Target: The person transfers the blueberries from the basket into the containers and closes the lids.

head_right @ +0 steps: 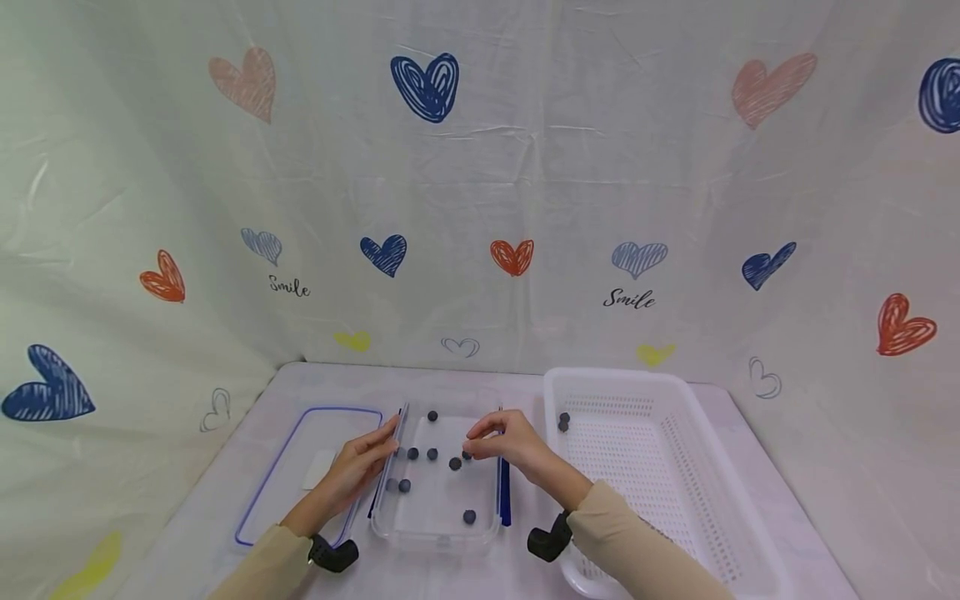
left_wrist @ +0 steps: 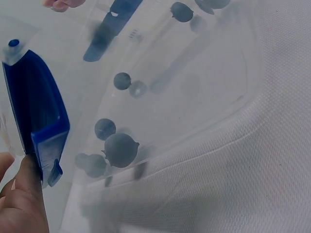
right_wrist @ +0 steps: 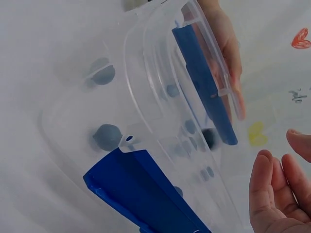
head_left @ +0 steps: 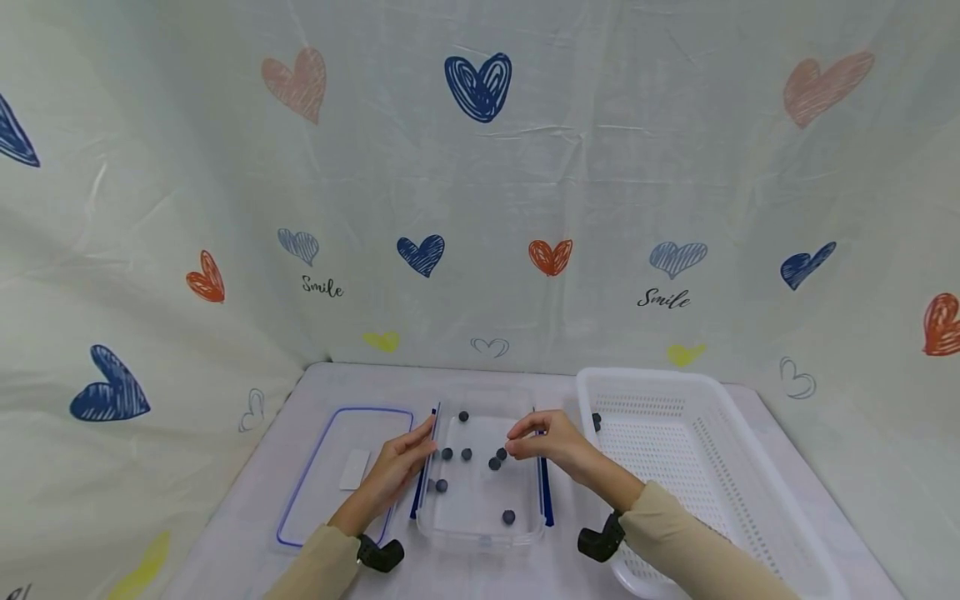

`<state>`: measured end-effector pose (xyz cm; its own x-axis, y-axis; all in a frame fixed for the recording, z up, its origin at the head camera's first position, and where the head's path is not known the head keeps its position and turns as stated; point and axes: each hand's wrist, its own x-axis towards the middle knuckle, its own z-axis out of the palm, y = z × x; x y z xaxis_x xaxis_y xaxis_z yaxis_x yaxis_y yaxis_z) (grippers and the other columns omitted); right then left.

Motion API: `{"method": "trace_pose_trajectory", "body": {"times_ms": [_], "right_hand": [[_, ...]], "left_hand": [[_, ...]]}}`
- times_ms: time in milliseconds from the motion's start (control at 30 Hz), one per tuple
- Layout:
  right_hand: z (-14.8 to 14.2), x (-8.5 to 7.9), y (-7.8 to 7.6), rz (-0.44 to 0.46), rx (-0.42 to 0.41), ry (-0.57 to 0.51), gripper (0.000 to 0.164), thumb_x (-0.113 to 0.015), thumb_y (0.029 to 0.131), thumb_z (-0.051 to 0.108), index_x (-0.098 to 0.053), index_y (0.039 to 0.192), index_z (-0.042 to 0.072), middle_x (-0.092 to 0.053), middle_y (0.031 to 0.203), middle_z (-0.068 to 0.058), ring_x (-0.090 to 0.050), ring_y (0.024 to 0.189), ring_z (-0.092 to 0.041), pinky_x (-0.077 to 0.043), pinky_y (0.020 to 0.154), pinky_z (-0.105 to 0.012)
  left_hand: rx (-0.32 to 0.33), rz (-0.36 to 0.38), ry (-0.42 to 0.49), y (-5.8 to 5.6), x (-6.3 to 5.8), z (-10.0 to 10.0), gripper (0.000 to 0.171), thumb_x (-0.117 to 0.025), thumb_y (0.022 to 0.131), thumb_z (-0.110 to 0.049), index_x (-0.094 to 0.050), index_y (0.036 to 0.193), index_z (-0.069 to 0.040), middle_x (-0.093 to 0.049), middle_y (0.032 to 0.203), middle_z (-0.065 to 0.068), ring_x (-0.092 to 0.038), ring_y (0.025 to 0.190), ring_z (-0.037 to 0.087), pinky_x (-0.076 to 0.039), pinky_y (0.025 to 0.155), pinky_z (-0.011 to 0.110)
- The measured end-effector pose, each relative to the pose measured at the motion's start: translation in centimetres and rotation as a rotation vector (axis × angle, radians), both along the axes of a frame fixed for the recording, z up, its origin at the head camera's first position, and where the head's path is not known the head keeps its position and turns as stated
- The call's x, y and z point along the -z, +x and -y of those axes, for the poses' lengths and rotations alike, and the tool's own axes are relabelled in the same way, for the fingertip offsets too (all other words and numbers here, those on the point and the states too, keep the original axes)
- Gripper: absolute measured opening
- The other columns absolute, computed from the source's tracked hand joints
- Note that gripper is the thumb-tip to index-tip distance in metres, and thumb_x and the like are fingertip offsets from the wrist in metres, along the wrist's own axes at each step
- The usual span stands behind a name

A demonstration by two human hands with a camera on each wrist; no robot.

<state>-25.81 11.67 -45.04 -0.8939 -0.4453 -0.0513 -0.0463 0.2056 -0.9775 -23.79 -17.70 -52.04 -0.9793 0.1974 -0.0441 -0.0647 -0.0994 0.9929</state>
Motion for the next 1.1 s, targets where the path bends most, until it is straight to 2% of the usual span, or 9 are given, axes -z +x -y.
{"method": "trace_pose_trajectory", "body": {"times_ms": [133,333,533,700,867,967,1100], "right_hand": [[-0.1,-0.1,0.0,-0.009,0.001,-0.003,0.029,-0.078,0.085,0.010,-0.069,0.102,-0.010,-0.069,0.093,-0.008,-0.071,0.084,-0.023,-0.060,0.082,-0.037],[-1.1,-0.7,-0.3,-0.028,0.025,-0.020,0.031,-0.078,0.087,0.012,-0.069,0.106,-0.011,-0.070,0.096,-0.009,-0.070,0.087,-0.023,-0.058,0.084,-0.036],[-2.6,-1.8,-0.7,-0.043,0.084,-0.024,0.029,-0.077,0.088,0.013,-0.071,0.106,-0.008,-0.072,0.099,-0.011,-0.071,0.090,-0.025,-0.058,0.087,-0.038],[-4.0,-2.3,-1.1,-0.042,0.137,-0.041,0.033,-0.076,0.088,0.010,-0.067,0.110,-0.013,-0.073,0.097,-0.012,-0.072,0.091,-0.028,-0.058,0.089,-0.037],[-5.7,-2.8,-1.5,-0.054,0.184,-0.081,0.030,-0.075,0.089,0.007,-0.066,0.110,-0.013,-0.071,0.096,-0.011,-0.072,0.088,-0.021,-0.059,0.088,-0.035],[-6.8,-2.8,-1.8,-0.064,0.197,-0.103,0.025,-0.073,0.090,0.005,-0.068,0.108,-0.011,-0.070,0.098,-0.013,-0.072,0.090,-0.021,-0.058,0.090,-0.038],[-8.0,-2.7,-2.0,-0.071,0.225,-0.106,0.027,-0.073,0.090,0.005,-0.066,0.110,-0.012,-0.070,0.101,-0.015,-0.071,0.091,-0.020,-0.058,0.089,-0.036]], "left_hand": [[-0.018,0.023,0.005,0.0,0.0,0.0,0.054,-0.055,0.103,-0.008,-0.037,0.153,-0.007,-0.025,0.161,0.005,-0.022,0.148,0.022,-0.031,0.111,0.028],[-0.025,0.017,-0.014,0.0,0.3,-0.1,0.054,-0.056,0.102,-0.010,-0.037,0.153,-0.008,-0.026,0.161,0.006,-0.023,0.147,0.023,-0.031,0.112,0.030],[-0.024,0.012,-0.014,-0.1,0.2,-0.1,0.054,-0.056,0.102,-0.010,-0.037,0.153,-0.007,-0.024,0.162,0.007,-0.021,0.148,0.025,-0.030,0.112,0.032],[-0.015,-0.003,-0.020,-0.1,0.3,0.0,0.054,-0.054,0.103,-0.008,-0.035,0.154,-0.005,-0.022,0.162,0.009,-0.019,0.148,0.027,-0.030,0.112,0.032],[-0.022,0.003,-0.013,-0.1,0.3,0.0,0.055,-0.057,0.102,-0.012,-0.037,0.153,-0.007,-0.025,0.161,0.007,-0.022,0.147,0.024,-0.031,0.111,0.030],[-0.022,0.005,-0.012,-0.1,0.4,0.0,0.055,-0.057,0.102,-0.012,-0.037,0.153,-0.007,-0.025,0.161,0.007,-0.023,0.147,0.024,-0.031,0.111,0.030],[-0.018,0.007,-0.006,-0.1,0.3,0.0,0.054,-0.055,0.103,-0.009,-0.036,0.153,-0.007,-0.025,0.161,0.007,-0.022,0.147,0.024,-0.030,0.112,0.031]]}}
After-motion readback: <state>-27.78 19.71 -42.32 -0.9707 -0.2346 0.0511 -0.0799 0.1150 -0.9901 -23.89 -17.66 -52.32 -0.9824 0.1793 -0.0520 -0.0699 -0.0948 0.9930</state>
